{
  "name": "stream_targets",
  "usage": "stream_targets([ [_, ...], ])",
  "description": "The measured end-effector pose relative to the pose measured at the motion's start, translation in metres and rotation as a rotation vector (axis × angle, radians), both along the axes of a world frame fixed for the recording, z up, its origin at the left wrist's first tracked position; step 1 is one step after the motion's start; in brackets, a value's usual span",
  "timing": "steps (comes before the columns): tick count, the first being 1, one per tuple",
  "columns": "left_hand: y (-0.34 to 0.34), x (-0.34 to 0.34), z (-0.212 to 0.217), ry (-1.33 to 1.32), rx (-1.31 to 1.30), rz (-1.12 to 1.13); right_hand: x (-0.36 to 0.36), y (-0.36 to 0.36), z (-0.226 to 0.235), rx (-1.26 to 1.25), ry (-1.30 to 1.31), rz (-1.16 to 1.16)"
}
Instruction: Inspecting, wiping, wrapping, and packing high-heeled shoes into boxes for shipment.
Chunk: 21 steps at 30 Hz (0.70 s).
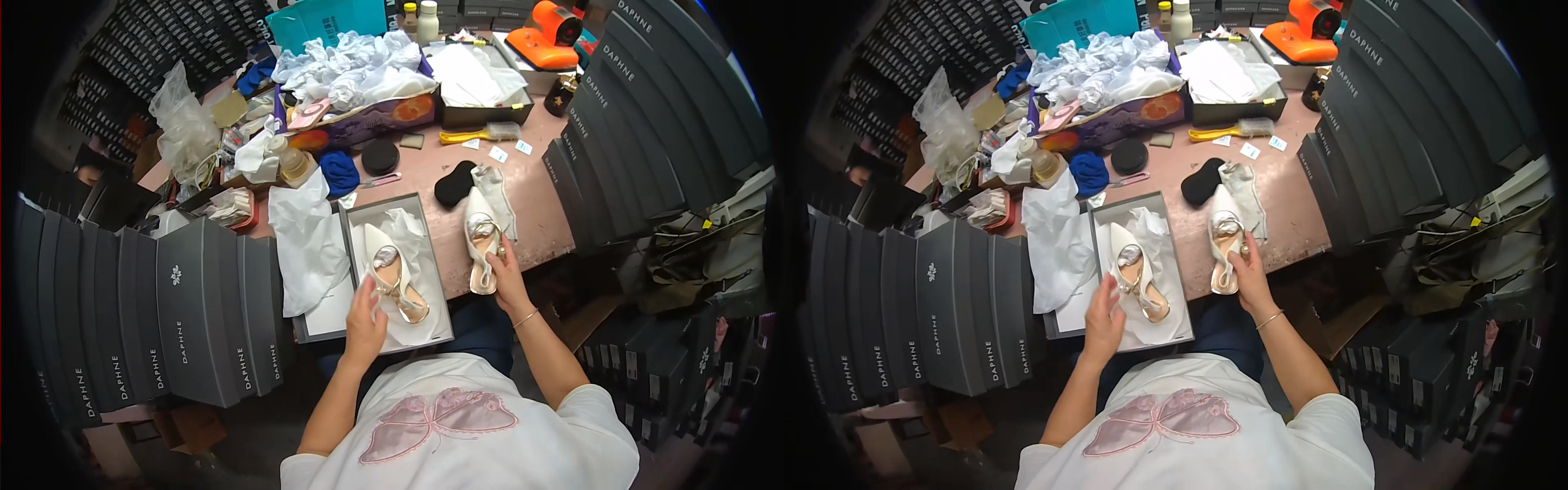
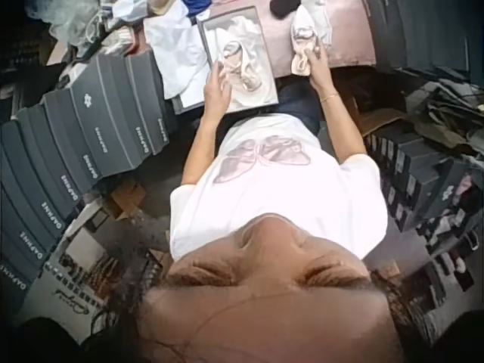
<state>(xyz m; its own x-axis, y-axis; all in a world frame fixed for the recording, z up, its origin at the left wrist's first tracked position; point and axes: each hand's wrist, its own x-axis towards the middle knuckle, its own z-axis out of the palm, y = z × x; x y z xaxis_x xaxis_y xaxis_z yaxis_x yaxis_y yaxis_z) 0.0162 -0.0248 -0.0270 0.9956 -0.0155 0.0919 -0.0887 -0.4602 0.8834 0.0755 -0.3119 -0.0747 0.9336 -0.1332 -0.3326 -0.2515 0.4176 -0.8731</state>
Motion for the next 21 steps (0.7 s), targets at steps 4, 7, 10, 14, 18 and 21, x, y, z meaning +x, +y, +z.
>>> stream_targets([
  [4, 0.027, 0.029, 0.013, -0.033, 0.134, -0.016, -0.011, -0.026, -0.046, -0.235, 0.042, 0.080],
  [7, 0.045, 0.035, 0.016, -0.080, 0.501, -0.231, -0.013, -0.059, -0.035, -1.058, -0.265, 0.275],
  [10, 0.034, 0.043, 0.027, -0.070, 0.718, -0.416, -0.014, -0.049, 0.001, -1.445, -0.441, 0.292],
  [14, 0.011, 0.064, 0.022, -0.086, 0.805, -0.518, -0.004, -0.035, -0.004, -1.483, -0.578, 0.263],
  [18, 0.000, 0.072, -0.025, -0.160, 0.923, -0.480, 0.006, -0.022, -0.008, -1.531, -0.638, 0.365],
  [21, -0.002, 0.076, -0.013, -0.164, 0.800, -0.516, 0.007, -0.030, -0.019, -1.473, -0.638, 0.354],
])
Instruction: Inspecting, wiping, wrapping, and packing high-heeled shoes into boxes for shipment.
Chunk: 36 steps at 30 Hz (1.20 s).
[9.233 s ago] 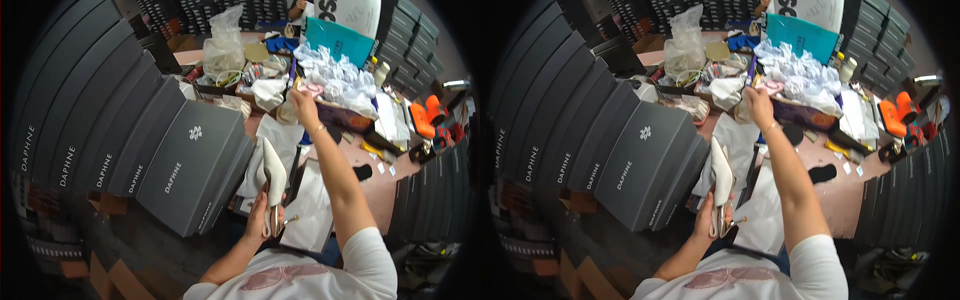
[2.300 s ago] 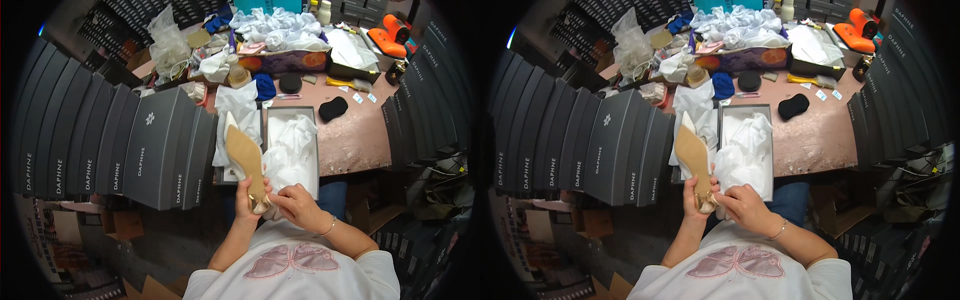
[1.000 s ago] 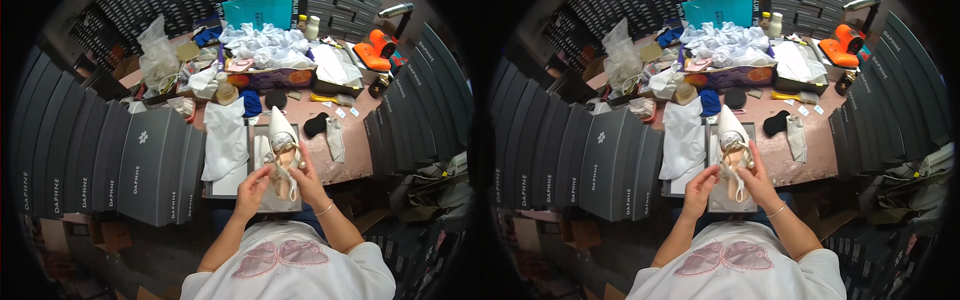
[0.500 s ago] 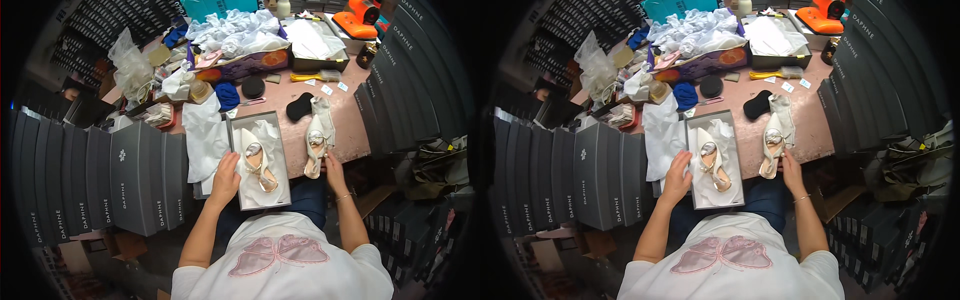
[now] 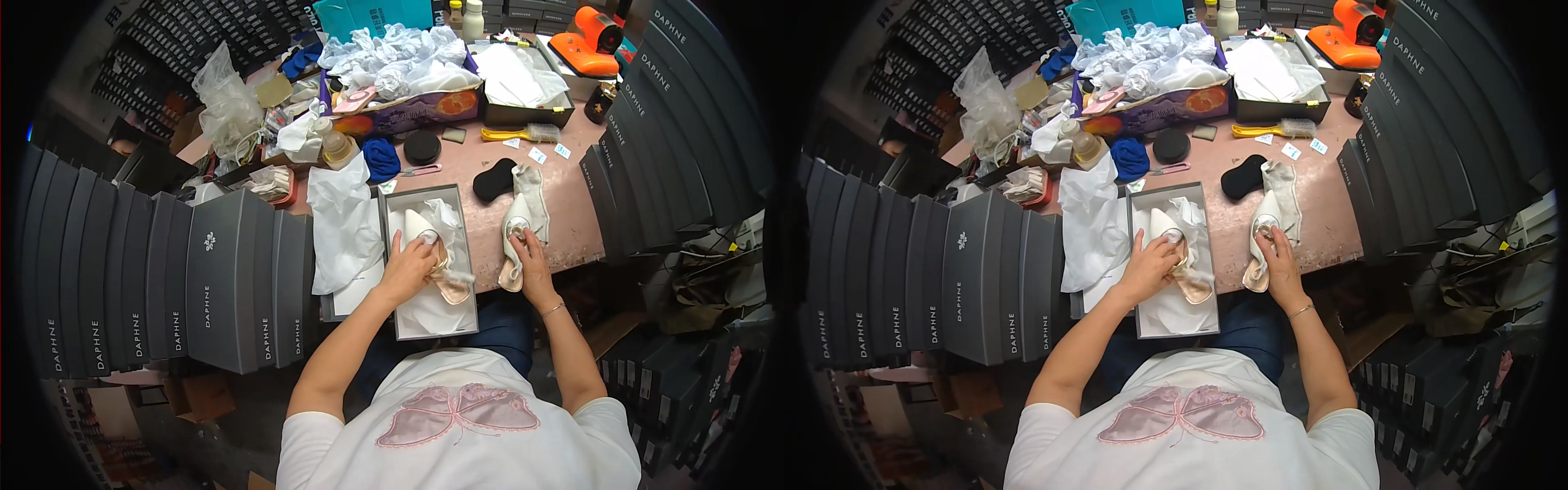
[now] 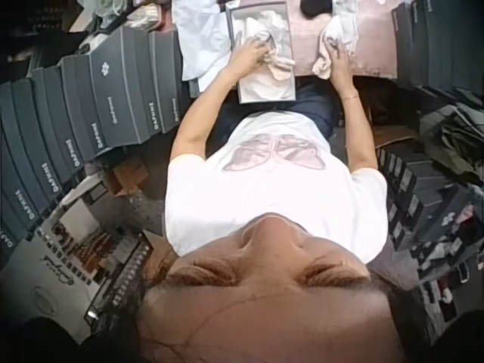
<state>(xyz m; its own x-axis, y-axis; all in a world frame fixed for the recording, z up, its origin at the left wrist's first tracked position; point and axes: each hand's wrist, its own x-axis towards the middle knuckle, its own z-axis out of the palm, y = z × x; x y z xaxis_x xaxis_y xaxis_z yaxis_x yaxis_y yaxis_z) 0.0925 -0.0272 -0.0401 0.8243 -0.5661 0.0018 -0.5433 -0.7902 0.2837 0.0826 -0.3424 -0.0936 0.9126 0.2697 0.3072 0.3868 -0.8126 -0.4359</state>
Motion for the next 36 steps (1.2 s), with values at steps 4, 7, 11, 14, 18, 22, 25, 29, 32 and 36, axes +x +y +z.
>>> stream_targets([
  [4, 0.018, 0.011, 0.044, -0.085, -0.371, 0.046, 0.004, -0.002, 0.045, 0.273, -0.048, -0.018],
  [7, 0.031, -0.001, 0.099, 0.271, -0.925, 0.213, 0.006, 0.012, 0.136, 0.734, 0.165, -0.010],
  [11, 0.038, -0.018, 0.124, 0.852, -1.467, 0.224, 0.012, 0.050, 0.208, 0.897, 0.461, 0.302],
  [14, 0.035, -0.046, 0.111, 0.965, -1.649, 0.197, 0.020, 0.072, 0.183, 0.904, 0.895, 0.506],
  [18, 0.039, -0.078, 0.101, 1.081, -1.613, 0.334, 0.000, 0.103, 0.148, 1.061, 1.028, 0.636],
  [22, 0.046, -0.092, 0.093, 1.182, -1.695, 0.306, -0.008, 0.110, 0.136, 1.106, 1.170, 0.735],
  [25, 0.048, -0.094, 0.086, 1.200, -1.761, 0.268, -0.011, 0.111, 0.131, 1.112, 1.207, 0.686],
  [29, 0.042, -0.096, 0.079, 1.241, -1.863, 0.323, -0.014, 0.116, 0.125, 1.322, 1.309, 0.491],
  [32, 0.038, -0.097, 0.075, 1.274, -1.909, 0.343, -0.015, 0.119, 0.124, 1.318, 1.342, 0.380],
  [36, 0.034, -0.097, 0.066, 1.298, -1.962, 0.348, -0.016, 0.120, 0.124, 1.342, 1.307, 0.337],
])
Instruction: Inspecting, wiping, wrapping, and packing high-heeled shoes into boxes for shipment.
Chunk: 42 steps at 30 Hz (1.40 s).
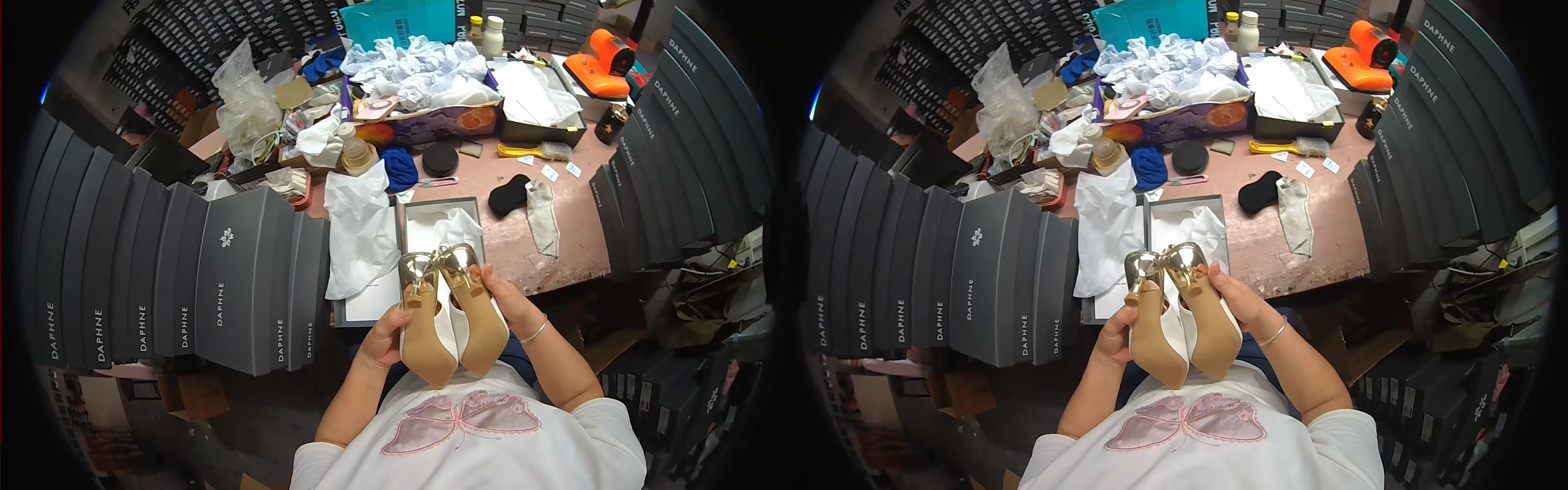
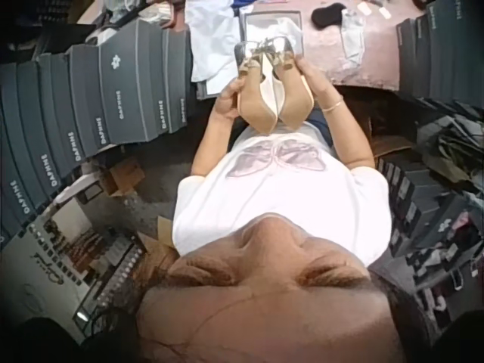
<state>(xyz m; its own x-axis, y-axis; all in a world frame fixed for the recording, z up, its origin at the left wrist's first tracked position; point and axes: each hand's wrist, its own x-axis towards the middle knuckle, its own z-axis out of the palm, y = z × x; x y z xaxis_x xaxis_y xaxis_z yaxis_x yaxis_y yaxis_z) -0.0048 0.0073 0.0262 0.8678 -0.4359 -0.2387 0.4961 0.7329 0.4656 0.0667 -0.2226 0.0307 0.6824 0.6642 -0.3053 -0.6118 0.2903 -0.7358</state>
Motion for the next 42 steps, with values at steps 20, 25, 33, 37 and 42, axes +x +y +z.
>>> stream_targets([
  [20, -0.003, -0.001, -0.019, 0.157, -0.144, 0.021, 0.009, 0.013, -0.016, 0.124, 0.108, -0.044],
  [25, -0.003, 0.001, -0.008, 0.112, -0.082, 0.008, 0.006, -0.001, 0.001, 0.074, -0.067, 0.076],
  [33, 0.049, -0.004, 0.025, -0.259, 0.616, 0.241, 0.031, -0.105, 0.034, -0.606, -0.785, -0.303],
  [37, 0.022, 0.015, 0.057, -0.619, 1.400, 0.044, 0.049, -0.150, -0.094, -1.300, -1.422, -0.179],
  [42, 0.020, 0.023, 0.054, -1.123, 1.915, 0.048, 0.051, -0.113, -0.008, -1.105, -1.056, -0.129],
])
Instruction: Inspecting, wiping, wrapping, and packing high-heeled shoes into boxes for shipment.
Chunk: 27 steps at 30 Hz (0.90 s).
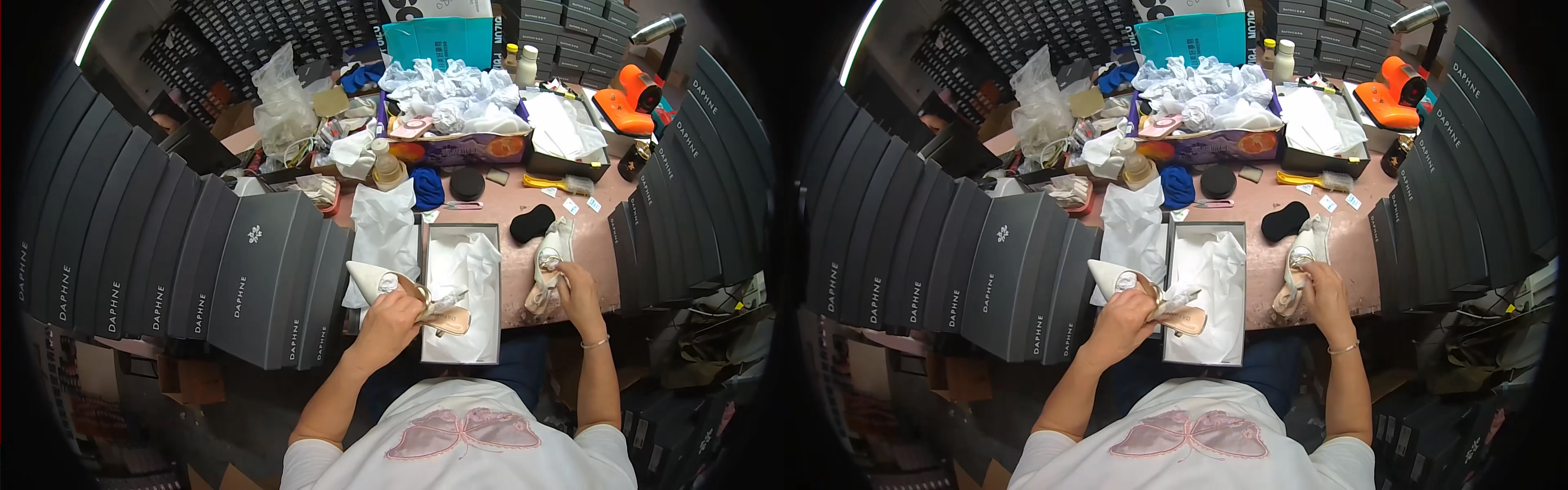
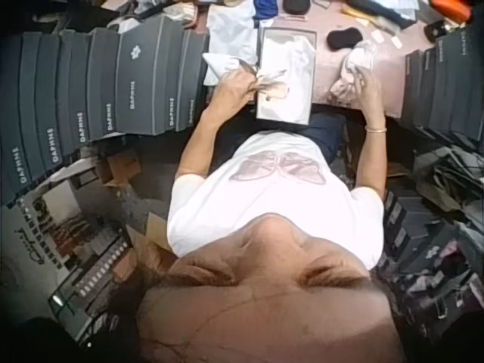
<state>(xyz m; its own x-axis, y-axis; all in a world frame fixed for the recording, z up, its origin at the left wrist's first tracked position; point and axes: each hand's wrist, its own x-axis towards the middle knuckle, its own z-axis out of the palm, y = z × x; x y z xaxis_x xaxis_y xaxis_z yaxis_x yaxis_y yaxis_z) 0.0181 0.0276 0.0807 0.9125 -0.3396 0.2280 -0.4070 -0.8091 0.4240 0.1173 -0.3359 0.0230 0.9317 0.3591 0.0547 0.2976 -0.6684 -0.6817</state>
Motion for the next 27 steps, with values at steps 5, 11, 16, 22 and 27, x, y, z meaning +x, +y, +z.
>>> stream_targets([
  [5, -0.043, 0.021, -0.016, -0.072, 0.182, -0.288, -0.032, 0.110, 0.043, 0.181, 0.110, 0.668],
  [11, 0.021, 0.093, 0.005, -0.113, 0.050, 0.168, -0.049, 0.074, -0.001, 0.860, 0.873, 0.273],
  [16, 0.041, 0.223, -0.039, 0.268, 0.280, 0.388, -0.069, 0.076, -0.004, 0.982, 0.862, 0.121],
  [22, 0.043, 0.242, -0.030, 0.020, 0.033, 0.163, -0.072, 0.034, 0.007, 1.296, 0.685, 0.033],
  [27, 0.011, 0.131, 0.041, -0.129, -0.304, 0.060, -0.054, 0.019, 0.062, 1.295, 0.632, 0.241],
])
